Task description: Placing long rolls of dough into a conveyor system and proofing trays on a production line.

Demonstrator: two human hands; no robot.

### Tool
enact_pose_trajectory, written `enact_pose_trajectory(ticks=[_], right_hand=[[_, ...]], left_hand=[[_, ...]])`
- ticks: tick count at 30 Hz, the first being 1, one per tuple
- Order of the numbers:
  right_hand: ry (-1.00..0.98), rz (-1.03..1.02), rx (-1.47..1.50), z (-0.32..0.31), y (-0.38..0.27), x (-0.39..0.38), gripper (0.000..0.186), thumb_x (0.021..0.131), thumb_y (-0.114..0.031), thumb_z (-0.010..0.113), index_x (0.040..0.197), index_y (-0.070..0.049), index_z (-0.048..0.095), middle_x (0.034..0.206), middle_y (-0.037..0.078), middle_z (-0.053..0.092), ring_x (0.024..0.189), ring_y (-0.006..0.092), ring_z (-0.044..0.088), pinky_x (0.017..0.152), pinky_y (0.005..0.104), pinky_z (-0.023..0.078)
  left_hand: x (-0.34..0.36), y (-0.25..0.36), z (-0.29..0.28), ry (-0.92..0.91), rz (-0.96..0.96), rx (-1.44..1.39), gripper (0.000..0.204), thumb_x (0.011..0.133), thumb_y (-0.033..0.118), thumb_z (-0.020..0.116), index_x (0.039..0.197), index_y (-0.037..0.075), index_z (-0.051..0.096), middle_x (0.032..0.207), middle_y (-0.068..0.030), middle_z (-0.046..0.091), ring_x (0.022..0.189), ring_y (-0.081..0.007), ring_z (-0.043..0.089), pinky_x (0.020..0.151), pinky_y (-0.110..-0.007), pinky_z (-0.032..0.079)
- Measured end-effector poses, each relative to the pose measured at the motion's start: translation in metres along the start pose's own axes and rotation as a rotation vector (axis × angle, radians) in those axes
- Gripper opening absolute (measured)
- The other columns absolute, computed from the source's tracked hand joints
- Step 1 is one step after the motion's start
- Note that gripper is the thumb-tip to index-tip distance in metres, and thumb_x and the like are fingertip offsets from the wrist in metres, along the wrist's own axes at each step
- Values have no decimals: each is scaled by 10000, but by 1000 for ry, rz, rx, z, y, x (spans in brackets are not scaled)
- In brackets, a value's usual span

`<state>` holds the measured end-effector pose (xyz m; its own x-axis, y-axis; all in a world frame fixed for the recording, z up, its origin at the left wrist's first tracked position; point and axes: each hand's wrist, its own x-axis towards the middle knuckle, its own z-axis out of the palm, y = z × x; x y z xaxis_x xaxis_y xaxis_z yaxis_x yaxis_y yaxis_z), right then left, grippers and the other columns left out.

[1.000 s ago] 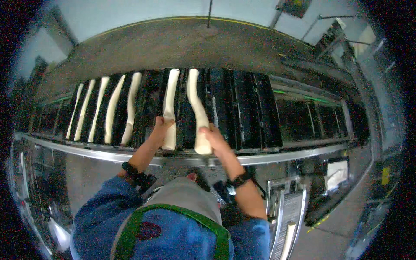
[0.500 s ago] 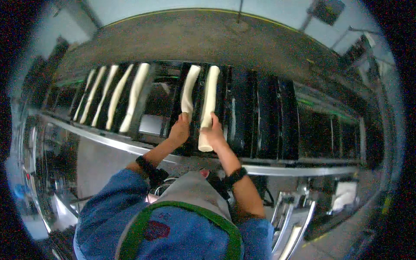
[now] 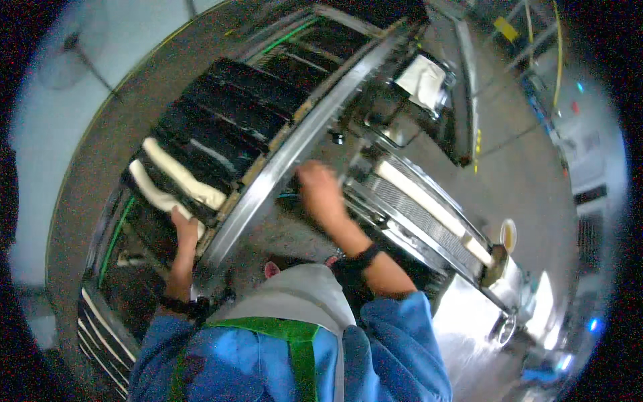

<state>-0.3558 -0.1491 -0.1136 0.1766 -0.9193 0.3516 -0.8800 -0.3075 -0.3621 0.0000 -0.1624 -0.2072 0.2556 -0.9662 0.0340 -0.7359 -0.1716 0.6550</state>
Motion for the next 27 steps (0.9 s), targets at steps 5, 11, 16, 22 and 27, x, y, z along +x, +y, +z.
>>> enact_pose_trajectory(ticks=[5, 11, 16, 22, 27], right_hand=[[-102, 591, -673, -67, 218, -195, 541, 606, -78, 597, 1125, -70, 442, 1077, 163, 472, 1021, 348, 441, 818, 442, 382], [-204, 717, 280, -91, 292, -201, 311, 675, -126, 561, 938, 33, 517, 747, 89, 563, 604, 208, 554, 556, 306, 459], [-105, 700, 1008, -145, 140, -49, 342, 732, -174, 510, 1001, 35, 496, 774, 89, 564, 584, 144, 556, 493, 249, 457], [-87, 285, 1185, -161, -2, 119, 356, 767, -225, 532, 1001, 39, 486, 870, 102, 574, 678, 144, 577, 580, 245, 472], [-159, 110, 1172, -145, -115, 160, 302, 805, -221, 539, 1004, 5, 509, 820, 93, 600, 687, 135, 580, 580, 249, 465]], left_hand=[[-8, 53, -10, 104, 205, 193, 614, 648, -10, 498, 1233, -17, 311, 1265, -295, 257, 1187, -420, 239, 987, -438, 194], [-25, 102, -24, 117, 397, 292, 459, 643, -31, 471, 1092, 65, 477, 1240, -133, 372, 1168, -296, 331, 944, -404, 283], [-34, 97, -30, 257, 414, 278, 292, 678, -2, 483, 951, 56, 567, 1127, -96, 500, 1058, -256, 453, 842, -375, 378], [-41, 86, -41, 294, 361, 196, 222, 702, 54, 520, 918, 23, 561, 1103, -120, 506, 1029, -277, 468, 831, -377, 386], [-64, 54, -62, 335, 355, 165, 201, 720, 72, 514, 912, 35, 558, 1109, -113, 507, 1054, -272, 463, 857, -371, 368]])
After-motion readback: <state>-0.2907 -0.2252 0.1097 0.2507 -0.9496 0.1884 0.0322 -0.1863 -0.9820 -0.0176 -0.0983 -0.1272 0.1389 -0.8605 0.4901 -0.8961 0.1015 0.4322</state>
